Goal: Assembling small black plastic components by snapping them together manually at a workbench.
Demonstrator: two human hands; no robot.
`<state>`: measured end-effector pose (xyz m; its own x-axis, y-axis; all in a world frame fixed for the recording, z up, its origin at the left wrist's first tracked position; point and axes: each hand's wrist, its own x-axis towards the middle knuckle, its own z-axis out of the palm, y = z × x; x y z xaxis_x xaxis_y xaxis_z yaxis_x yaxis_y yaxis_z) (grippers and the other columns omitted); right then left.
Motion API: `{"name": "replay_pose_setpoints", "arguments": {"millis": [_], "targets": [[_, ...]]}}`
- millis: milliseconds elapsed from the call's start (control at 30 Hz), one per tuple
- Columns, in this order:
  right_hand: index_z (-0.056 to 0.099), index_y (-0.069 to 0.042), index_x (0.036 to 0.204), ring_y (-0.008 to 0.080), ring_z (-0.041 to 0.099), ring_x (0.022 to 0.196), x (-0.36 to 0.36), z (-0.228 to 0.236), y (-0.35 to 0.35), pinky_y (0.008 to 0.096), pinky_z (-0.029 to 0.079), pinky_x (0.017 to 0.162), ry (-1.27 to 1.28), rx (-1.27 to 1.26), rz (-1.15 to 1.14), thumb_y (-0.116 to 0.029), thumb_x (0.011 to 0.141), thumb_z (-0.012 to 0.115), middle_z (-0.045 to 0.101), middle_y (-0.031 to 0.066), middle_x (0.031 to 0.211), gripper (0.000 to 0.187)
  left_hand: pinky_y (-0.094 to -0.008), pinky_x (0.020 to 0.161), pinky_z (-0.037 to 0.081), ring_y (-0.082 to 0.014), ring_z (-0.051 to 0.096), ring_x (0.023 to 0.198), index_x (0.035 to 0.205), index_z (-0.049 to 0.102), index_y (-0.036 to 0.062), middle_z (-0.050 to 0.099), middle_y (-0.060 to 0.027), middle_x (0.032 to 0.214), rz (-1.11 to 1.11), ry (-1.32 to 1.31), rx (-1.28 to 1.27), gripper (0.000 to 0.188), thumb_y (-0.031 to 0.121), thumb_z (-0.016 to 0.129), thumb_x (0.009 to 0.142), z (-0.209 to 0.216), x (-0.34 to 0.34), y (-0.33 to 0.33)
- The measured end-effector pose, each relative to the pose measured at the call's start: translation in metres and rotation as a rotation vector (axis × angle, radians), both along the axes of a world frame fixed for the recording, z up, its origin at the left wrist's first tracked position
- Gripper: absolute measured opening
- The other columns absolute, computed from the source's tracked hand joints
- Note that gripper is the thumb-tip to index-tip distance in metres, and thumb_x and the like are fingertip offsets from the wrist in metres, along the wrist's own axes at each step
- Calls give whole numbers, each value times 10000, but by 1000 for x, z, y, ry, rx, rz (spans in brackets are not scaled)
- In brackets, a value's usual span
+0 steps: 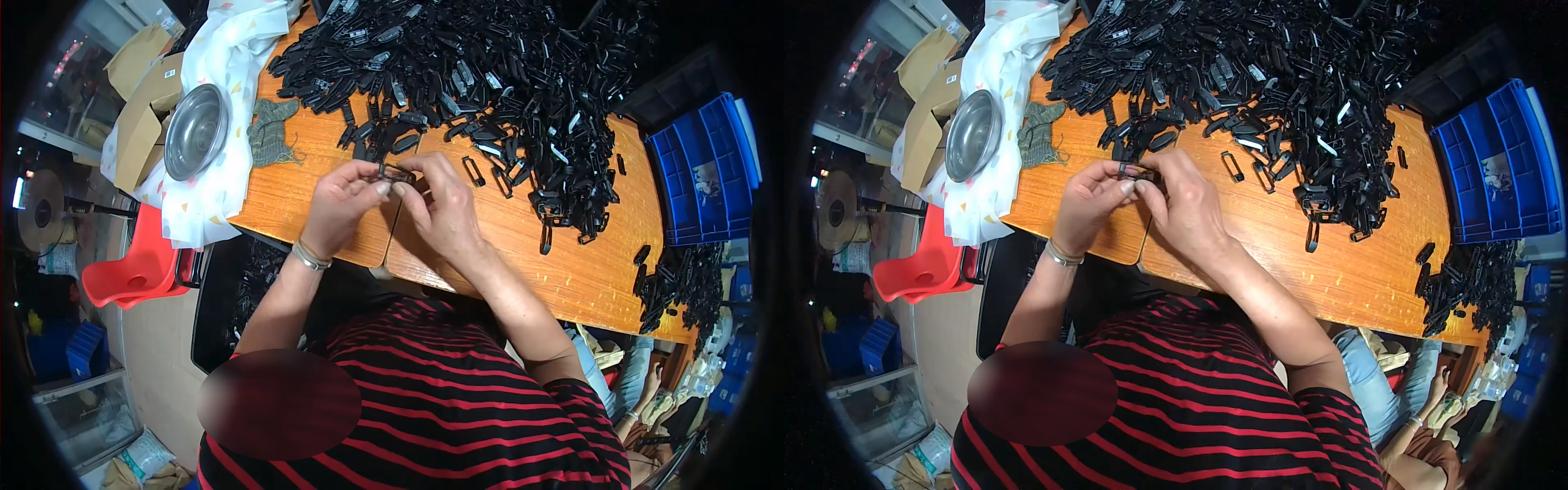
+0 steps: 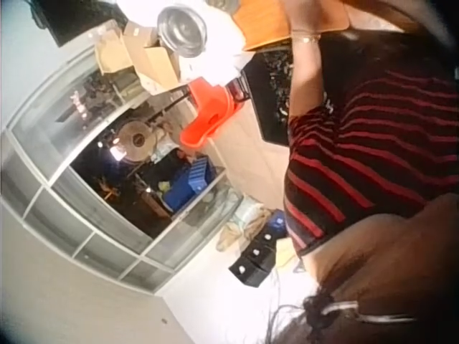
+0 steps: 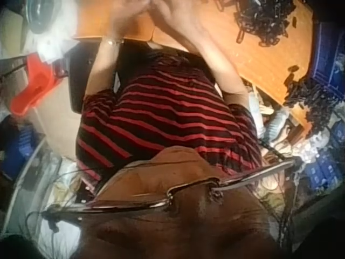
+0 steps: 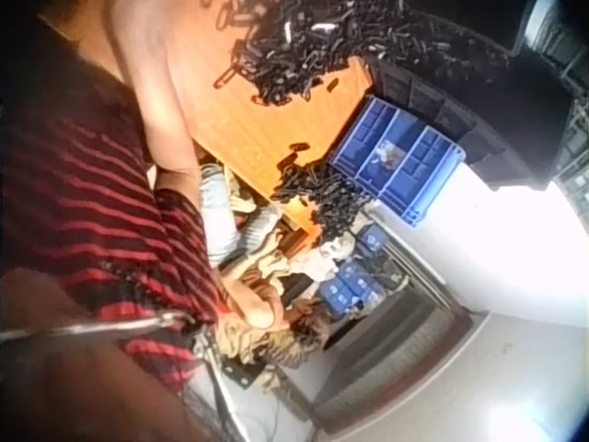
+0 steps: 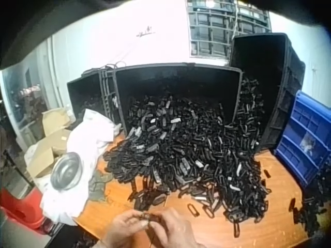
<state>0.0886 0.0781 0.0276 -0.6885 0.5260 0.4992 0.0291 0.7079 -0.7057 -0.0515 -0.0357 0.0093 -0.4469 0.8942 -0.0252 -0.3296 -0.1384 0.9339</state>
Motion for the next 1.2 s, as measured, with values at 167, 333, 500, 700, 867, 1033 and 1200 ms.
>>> {"name": "replay_pose_setpoints", "arguments": {"millis": [167,333,500,700,867,1033,1200], "targets": [[583,19,1067,108,631,692,10,-5,-2,242,504,601,31,-365,-31,-59,910,649,645,83,877,188,-221,785,524,-109,650,864,1170,573,-32,674,-61,981,-89,-136,58,270,10,624,908,16,19,6],[570,25,1098,72,610,684,13,6,-17,209,491,615,183,-777,50,-60,943,611,650,58,873,181,-229,772,528,-97,645,842,1172,571,-32,674,-55,990,-95,-136,108,253,35,601,929,1,25,7],[598,24,1081,70,605,715,17,-4,-10,207,492,615,76,-378,-38,-29,912,636,606,41,944,181,-198,704,507,-64,614,755,1170,580,-30,672,-39,953,48,-145,93,247,32,600,931,-2,30,10],[611,25,1065,80,606,719,18,-3,-10,204,493,617,99,-384,-13,-15,886,664,575,55,963,191,-171,669,486,-39,585,717,1159,596,-33,665,-12,915,86,30,67,235,17,595,930,5,30,7],[632,7,1029,95,606,709,17,0,-10,218,491,602,60,-299,-5,-16,863,686,574,55,908,176,-161,649,471,-25,569,694,1159,614,-29,650,8,864,94,88,41,238,12,600,925,6,28,6],[647,-8,1012,127,603,701,18,1,-12,235,484,592,31,-272,-12,-20,829,717,578,64,851,197,-158,639,459,-18,554,684,1194,613,-22,630,21,833,89,161,26,271,11,596,925,7,30,3],[629,-16,1047,196,611,722,18,-11,-21,287,506,628,57,18,-81,-27,753,769,581,100,876,326,-163,649,427,-25,524,711,1244,582,-18,632,-1,918,144,327,33,283,75,537,980,1,47,0]]}}
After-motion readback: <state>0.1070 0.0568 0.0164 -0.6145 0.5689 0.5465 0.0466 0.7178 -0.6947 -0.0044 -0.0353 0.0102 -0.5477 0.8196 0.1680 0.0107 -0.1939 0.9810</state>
